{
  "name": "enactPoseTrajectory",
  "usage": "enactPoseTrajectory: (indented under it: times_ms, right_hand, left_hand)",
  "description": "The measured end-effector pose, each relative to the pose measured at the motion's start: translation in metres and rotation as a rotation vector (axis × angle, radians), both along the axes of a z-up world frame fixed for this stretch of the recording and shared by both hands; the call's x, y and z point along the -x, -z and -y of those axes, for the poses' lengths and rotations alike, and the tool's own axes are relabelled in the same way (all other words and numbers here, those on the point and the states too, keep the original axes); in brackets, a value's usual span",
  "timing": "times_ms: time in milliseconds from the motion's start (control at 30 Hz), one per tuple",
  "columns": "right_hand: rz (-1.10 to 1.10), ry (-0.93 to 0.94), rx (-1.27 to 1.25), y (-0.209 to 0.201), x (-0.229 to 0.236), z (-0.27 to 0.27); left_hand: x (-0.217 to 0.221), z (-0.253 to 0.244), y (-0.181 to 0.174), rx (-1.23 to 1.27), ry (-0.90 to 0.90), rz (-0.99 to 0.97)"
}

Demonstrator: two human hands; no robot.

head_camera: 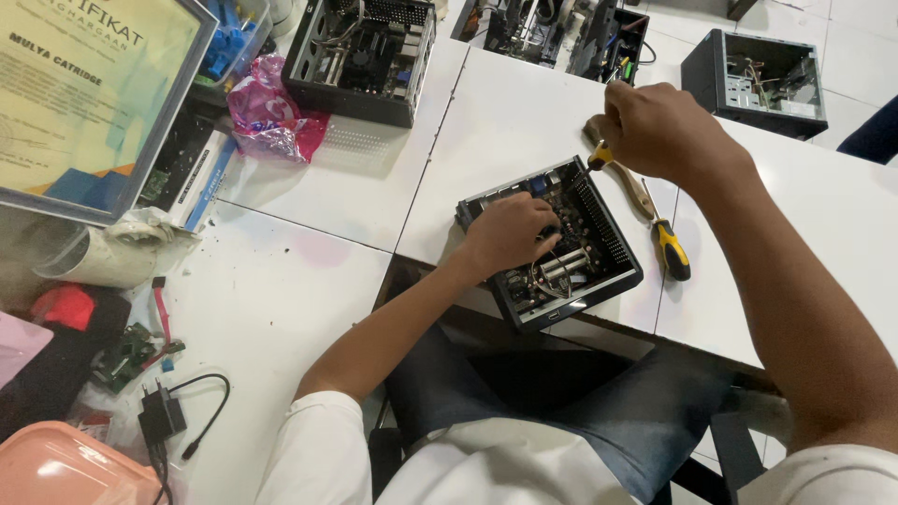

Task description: The person uses a screwdriver to tighten screws on the internal components of a small electronic device placed on a white desk. The hands manipulate the device and the tool throughout the clip.

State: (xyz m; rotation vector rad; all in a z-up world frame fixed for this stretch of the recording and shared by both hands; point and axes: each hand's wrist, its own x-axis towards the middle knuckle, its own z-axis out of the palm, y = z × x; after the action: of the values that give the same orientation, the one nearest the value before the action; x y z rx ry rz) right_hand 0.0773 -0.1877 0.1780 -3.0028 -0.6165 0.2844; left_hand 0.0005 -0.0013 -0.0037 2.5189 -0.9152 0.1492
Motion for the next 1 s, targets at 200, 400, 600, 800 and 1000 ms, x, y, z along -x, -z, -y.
enactPoseTrajectory:
  times_ms: [200,400,600,800,1000]
  right_hand:
    - [-0.354,-0.082,-0.298,-0.042,0.031,-0.021]
    - [0.212,-0.26,-0.006,0.02,-0.008,0.001]
    - [-0.065,-0.041,0.167,-0.003,-0.003,0.003]
    - [-0.135,0.015,0.202,-0.017,0.009,0.0]
    - [0.109,0.06,0.054,0.01,0.0,0.007]
  left_hand:
    - [0.0,-0.003,0.007,0.019,0.026,-0.038]
    - [0.002,-0.001,0.001,0.046,0.015,0.041]
    - [-0.001,-0.002,0.003,0.084,0.018,0.087]
    - [0.004,-0.002,-0.007,0.065,-0.007,0.081]
    - [-0.007,-0.004,-0.004,0.007,0.006,0.043]
